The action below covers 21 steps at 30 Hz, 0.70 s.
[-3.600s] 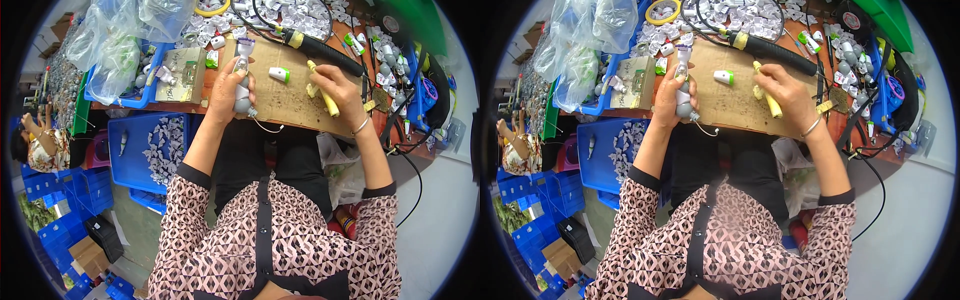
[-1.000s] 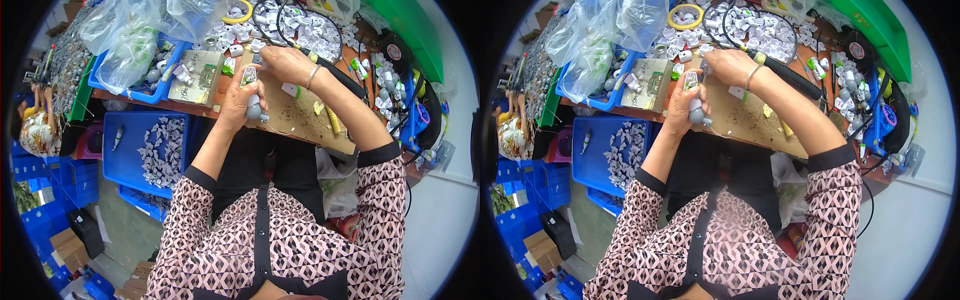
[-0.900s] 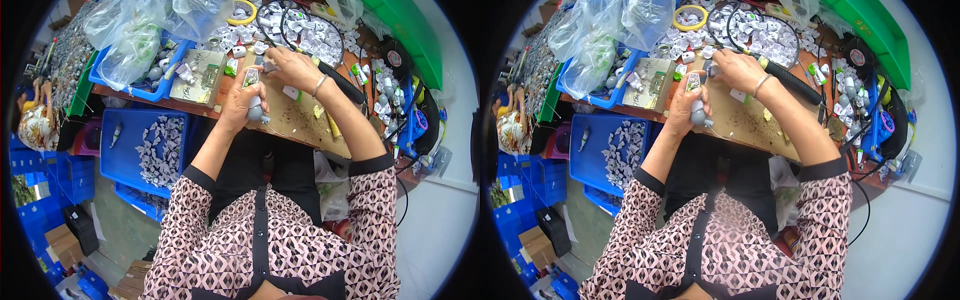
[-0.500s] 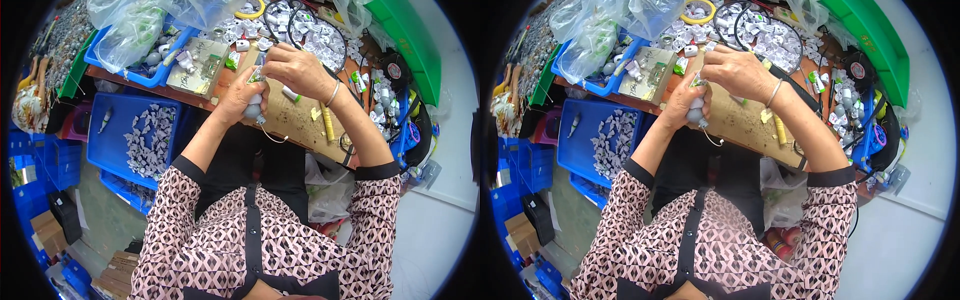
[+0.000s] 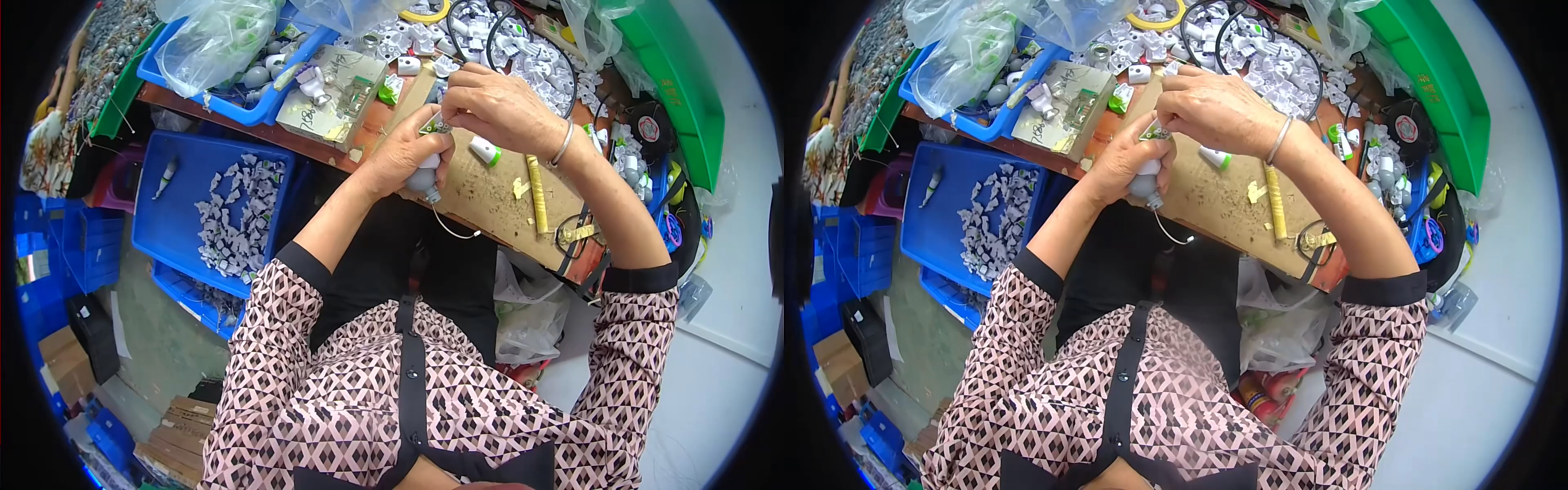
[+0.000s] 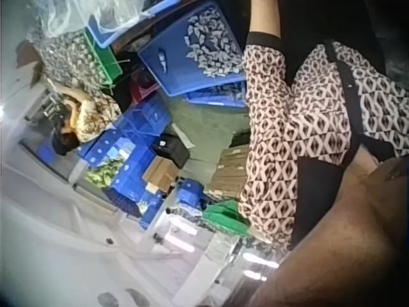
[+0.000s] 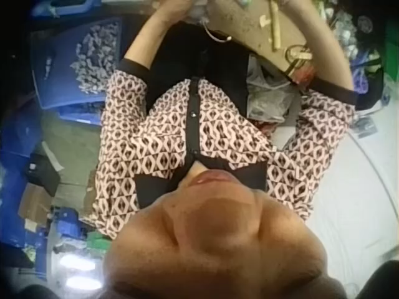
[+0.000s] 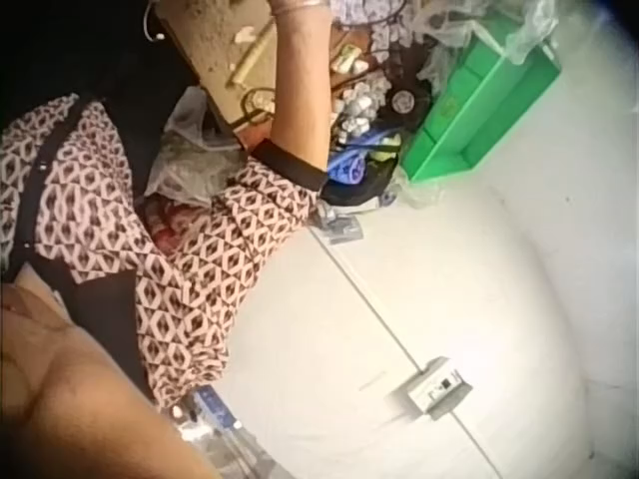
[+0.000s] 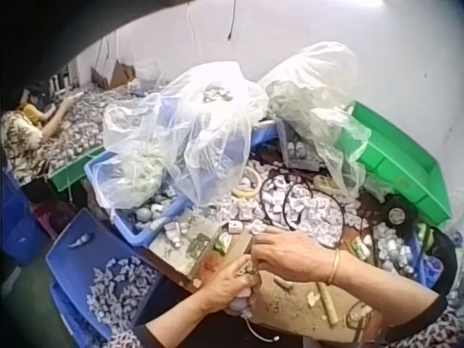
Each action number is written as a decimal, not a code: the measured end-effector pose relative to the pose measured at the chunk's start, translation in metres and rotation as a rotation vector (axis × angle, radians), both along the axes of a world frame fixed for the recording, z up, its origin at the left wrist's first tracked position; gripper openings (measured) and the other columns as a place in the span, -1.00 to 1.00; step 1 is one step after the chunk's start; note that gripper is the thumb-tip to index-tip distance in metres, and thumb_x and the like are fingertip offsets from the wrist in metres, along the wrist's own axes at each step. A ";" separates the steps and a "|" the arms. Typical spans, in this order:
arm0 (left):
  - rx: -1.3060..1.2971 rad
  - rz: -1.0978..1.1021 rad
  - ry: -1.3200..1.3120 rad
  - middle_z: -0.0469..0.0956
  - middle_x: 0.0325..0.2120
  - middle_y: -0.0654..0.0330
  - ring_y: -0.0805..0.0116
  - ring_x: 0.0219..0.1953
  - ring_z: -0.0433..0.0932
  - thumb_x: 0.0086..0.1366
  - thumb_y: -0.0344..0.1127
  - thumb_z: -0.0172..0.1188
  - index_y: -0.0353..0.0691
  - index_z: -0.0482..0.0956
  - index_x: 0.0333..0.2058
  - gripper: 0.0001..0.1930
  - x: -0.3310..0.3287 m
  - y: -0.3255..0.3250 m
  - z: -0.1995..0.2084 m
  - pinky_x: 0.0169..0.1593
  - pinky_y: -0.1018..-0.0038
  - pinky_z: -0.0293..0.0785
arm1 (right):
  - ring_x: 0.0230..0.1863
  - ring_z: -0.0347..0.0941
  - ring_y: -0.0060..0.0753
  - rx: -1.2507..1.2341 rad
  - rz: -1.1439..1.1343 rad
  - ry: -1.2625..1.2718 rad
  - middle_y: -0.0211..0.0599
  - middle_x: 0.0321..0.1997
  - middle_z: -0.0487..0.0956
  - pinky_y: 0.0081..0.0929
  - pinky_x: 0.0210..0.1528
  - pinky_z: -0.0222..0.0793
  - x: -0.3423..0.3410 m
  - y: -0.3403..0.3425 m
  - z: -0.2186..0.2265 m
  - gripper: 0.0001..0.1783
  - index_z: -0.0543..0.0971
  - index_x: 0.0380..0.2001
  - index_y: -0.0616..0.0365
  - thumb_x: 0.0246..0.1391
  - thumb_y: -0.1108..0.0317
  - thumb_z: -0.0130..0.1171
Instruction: Assembling the internal and external components of a handheld electronic toy, including wiring and fastening screws with an electric screwdriver.
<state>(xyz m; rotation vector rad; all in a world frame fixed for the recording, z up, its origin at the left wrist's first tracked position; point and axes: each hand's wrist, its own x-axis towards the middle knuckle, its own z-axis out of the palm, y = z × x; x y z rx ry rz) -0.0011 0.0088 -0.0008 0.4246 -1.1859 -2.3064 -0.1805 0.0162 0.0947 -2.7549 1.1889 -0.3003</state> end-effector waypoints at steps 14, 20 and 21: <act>-0.143 0.070 -0.058 0.39 -0.56 0.28 0.50 -0.60 0.46 0.26 -0.33 0.00 -0.20 0.27 -0.06 -0.71 -0.004 0.006 0.000 -0.48 0.52 0.46 | -0.44 0.40 -0.41 0.154 -0.499 -0.231 -0.33 -0.49 0.42 -0.48 -0.37 0.35 0.015 0.017 -0.018 -0.85 0.38 -0.44 0.16 -0.05 0.40 0.13; -0.052 0.092 -0.020 0.40 -0.58 0.26 0.49 -0.65 0.43 0.28 -0.24 -0.07 -0.21 0.30 -0.14 -0.77 -0.004 0.005 -0.001 -0.54 0.55 0.43 | -0.39 0.50 -0.29 0.363 -0.591 -0.429 -0.19 -0.48 0.52 -0.39 -0.30 0.37 0.015 0.014 -0.032 -0.73 0.45 -0.35 0.22 -0.12 0.29 0.13; -0.057 0.105 -0.023 0.40 -0.58 0.25 0.48 -0.67 0.42 0.29 -0.22 -0.08 -0.21 0.31 -0.16 -0.77 -0.003 0.006 0.000 -0.55 0.56 0.42 | -0.41 0.47 -0.38 0.344 -0.530 -0.449 -0.21 -0.47 0.50 -0.45 -0.31 0.36 0.014 0.014 -0.033 -0.73 0.44 -0.35 0.24 -0.08 0.28 0.15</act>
